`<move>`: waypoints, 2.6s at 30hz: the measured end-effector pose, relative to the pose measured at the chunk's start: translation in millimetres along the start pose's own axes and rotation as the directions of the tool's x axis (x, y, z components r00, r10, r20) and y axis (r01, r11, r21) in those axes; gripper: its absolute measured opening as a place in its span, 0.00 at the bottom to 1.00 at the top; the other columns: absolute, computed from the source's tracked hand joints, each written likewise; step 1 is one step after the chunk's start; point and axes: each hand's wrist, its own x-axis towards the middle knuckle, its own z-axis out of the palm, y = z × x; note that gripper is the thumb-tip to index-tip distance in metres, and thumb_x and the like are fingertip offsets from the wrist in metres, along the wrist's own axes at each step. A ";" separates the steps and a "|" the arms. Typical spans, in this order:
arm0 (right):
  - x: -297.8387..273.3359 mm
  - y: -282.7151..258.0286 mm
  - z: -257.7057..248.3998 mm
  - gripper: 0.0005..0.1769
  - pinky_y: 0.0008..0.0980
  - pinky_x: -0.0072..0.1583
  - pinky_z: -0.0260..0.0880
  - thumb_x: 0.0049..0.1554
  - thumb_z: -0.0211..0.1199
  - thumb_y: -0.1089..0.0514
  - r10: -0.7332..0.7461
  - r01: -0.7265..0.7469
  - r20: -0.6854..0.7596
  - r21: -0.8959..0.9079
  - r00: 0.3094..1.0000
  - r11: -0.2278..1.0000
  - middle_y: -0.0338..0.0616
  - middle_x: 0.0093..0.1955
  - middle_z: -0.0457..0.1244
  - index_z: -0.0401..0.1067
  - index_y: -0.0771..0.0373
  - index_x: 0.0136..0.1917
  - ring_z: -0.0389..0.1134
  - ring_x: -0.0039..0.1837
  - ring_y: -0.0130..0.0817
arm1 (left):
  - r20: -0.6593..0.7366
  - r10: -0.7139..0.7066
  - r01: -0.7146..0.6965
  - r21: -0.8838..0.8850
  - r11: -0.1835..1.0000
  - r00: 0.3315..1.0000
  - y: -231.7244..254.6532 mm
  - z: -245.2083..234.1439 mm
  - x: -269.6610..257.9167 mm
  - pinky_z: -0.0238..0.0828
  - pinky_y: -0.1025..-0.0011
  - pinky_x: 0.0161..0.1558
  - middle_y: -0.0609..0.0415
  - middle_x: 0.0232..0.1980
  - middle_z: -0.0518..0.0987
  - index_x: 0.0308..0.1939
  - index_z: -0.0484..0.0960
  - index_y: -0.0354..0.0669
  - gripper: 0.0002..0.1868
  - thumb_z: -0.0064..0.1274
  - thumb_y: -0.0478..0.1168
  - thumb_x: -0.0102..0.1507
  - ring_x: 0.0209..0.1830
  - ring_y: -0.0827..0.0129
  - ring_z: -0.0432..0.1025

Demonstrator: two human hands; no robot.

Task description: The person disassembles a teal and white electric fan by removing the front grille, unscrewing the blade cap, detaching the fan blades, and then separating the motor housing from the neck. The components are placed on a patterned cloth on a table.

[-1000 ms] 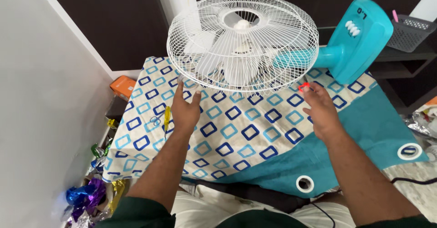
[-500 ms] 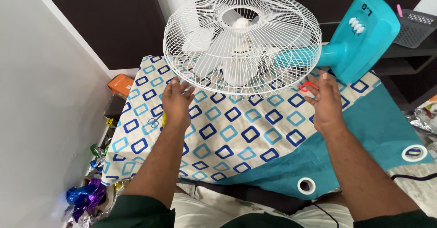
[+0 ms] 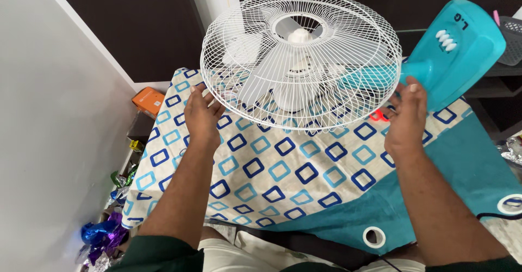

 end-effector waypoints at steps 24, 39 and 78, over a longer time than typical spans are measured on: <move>-93.0 88.0 78.3 0.08 0.29 0.52 0.72 0.61 0.62 0.62 0.313 -0.256 0.261 -0.230 0.913 0.939 0.43 0.46 0.70 0.73 0.67 0.53 0.72 0.47 0.29 | -0.103 -0.271 0.113 0.993 0.024 0.957 1.6 -92.6 -44.1 0.78 0.63 0.51 0.44 0.50 0.86 0.61 0.81 0.48 0.29 0.66 0.52 0.58 0.46 0.56 0.83; -137.6 28.3 95.9 0.18 0.30 0.44 0.71 0.61 0.57 0.58 0.608 -0.542 0.543 -0.302 0.579 0.785 0.43 0.48 0.70 0.69 0.64 0.64 0.71 0.44 0.30 | 0.688 -0.027 -0.604 0.654 0.456 0.725 -20.8 -4.0 -119.8 0.75 0.63 0.44 0.53 0.46 0.82 0.46 0.87 0.50 0.12 0.64 0.38 0.58 0.43 0.58 0.78; -134.4 -95.0 28.7 0.16 0.27 0.53 0.75 0.60 0.67 0.69 -0.426 0.512 0.323 -0.254 0.845 0.821 0.56 0.54 0.71 0.72 0.76 0.60 0.74 0.53 0.33 | 0.626 0.708 -0.829 0.549 -0.105 0.325 8.8 54.8 -120.8 0.47 0.49 0.75 0.35 0.77 0.58 0.56 0.81 0.43 0.28 0.68 0.56 0.61 0.78 0.42 0.51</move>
